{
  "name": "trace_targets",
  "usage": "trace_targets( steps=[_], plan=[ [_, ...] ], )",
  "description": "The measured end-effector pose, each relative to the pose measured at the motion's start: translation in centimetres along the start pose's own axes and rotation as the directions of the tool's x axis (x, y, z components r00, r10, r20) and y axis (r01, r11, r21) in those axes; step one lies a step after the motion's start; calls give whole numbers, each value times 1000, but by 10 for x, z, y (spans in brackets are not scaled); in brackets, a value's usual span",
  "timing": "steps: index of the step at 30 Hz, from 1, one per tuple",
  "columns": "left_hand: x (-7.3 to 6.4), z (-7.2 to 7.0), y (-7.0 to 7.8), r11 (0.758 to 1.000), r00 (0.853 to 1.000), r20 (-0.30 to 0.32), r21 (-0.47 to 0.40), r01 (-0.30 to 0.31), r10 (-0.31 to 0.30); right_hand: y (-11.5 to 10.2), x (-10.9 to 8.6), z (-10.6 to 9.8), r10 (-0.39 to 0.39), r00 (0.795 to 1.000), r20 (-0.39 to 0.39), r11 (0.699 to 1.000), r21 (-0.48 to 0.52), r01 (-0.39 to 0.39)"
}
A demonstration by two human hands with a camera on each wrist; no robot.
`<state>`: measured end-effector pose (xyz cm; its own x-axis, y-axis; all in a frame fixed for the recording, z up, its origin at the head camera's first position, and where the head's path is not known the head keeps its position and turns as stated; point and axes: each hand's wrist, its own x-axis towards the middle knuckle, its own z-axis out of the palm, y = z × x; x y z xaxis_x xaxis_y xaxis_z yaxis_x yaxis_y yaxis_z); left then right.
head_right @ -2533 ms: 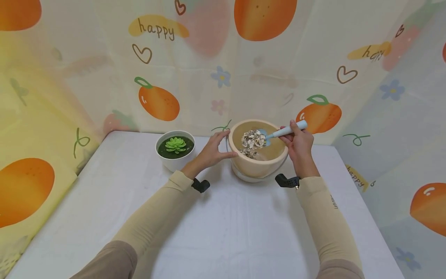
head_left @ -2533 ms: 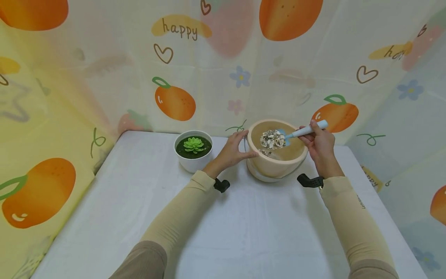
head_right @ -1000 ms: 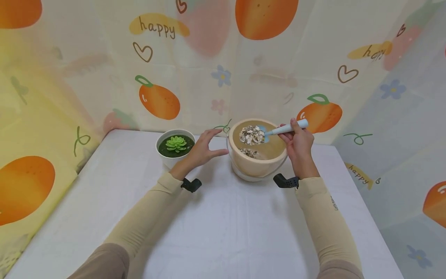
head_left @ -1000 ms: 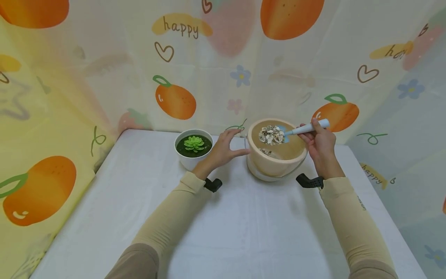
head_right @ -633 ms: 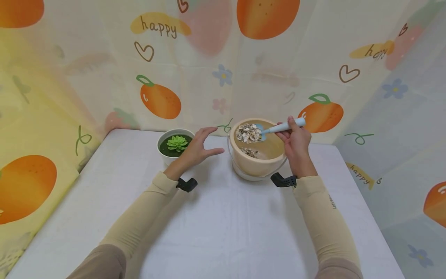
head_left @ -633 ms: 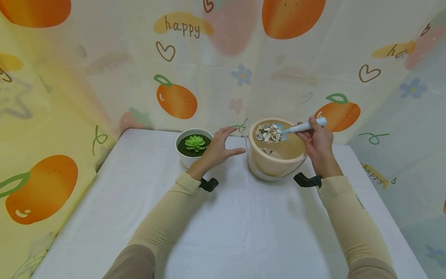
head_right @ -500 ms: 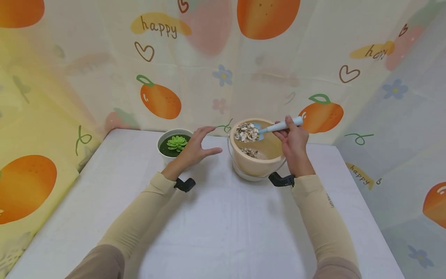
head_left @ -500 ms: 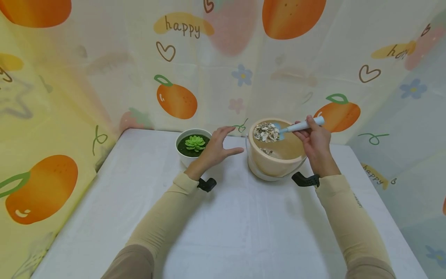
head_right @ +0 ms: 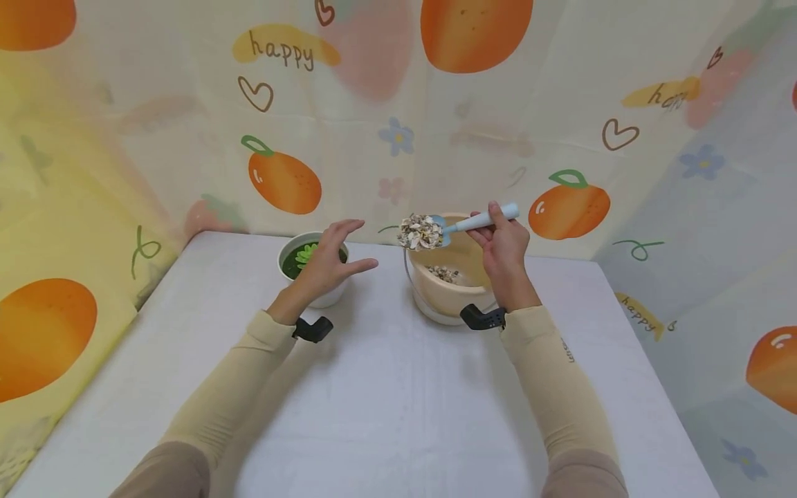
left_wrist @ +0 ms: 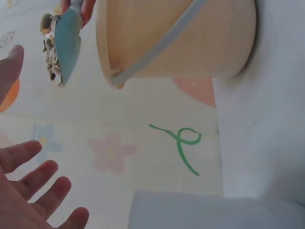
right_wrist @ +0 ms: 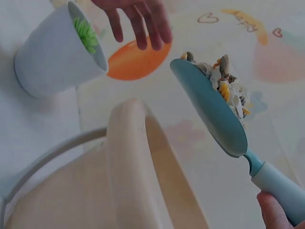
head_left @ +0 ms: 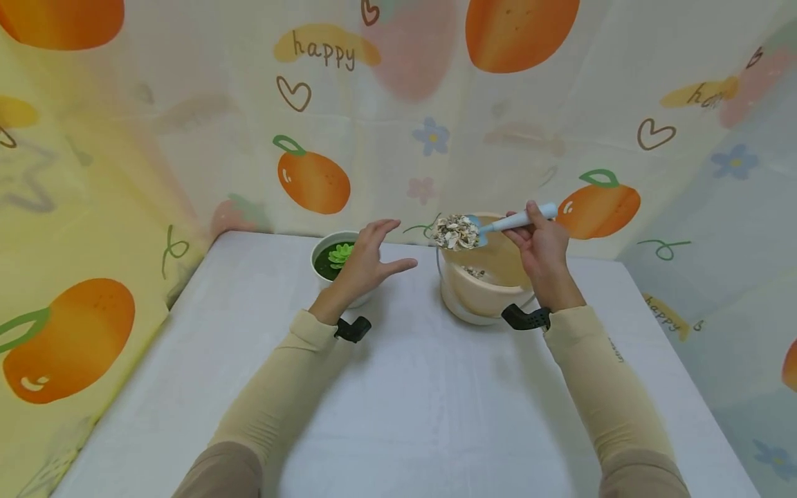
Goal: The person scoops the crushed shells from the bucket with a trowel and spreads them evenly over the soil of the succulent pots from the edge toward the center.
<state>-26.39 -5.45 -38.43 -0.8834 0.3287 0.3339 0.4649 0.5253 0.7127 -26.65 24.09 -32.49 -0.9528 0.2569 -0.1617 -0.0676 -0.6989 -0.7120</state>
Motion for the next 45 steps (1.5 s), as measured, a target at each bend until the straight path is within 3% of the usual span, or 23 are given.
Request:
trace_targets(
  steps=[10, 19, 25, 36, 40, 45],
  plan=[
    [-4, -16, -9, 1000, 1000, -29, 27, 2, -2, 17, -1, 17, 15, 1000, 12, 999, -50, -15],
    [-13, -30, -21, 998, 997, -47, 14, 60, -59, 36, 1, 31, 48, 999, 1, 997, -67, -48],
    [-17, -36, -29, 997, 996, -59, 36, 67, -65, 46, 2, 39, 56, 998, -3, 997, -54, -56],
    [-25, -54, -41, 996, 995, -35, 29, 90, -89, 62, 5, 52, 53, 998, 37, 997, -60, -50],
    [-29, -56, -48, 995, 995, -18, 18, 96, -95, 69, 5, 55, 22, 1000, 11, 996, -90, -21],
    [-36, -59, -59, 994, 994, -36, 41, 102, -100, 80, 4, 63, 42, 999, -19, 992, -119, -44]
  ],
)
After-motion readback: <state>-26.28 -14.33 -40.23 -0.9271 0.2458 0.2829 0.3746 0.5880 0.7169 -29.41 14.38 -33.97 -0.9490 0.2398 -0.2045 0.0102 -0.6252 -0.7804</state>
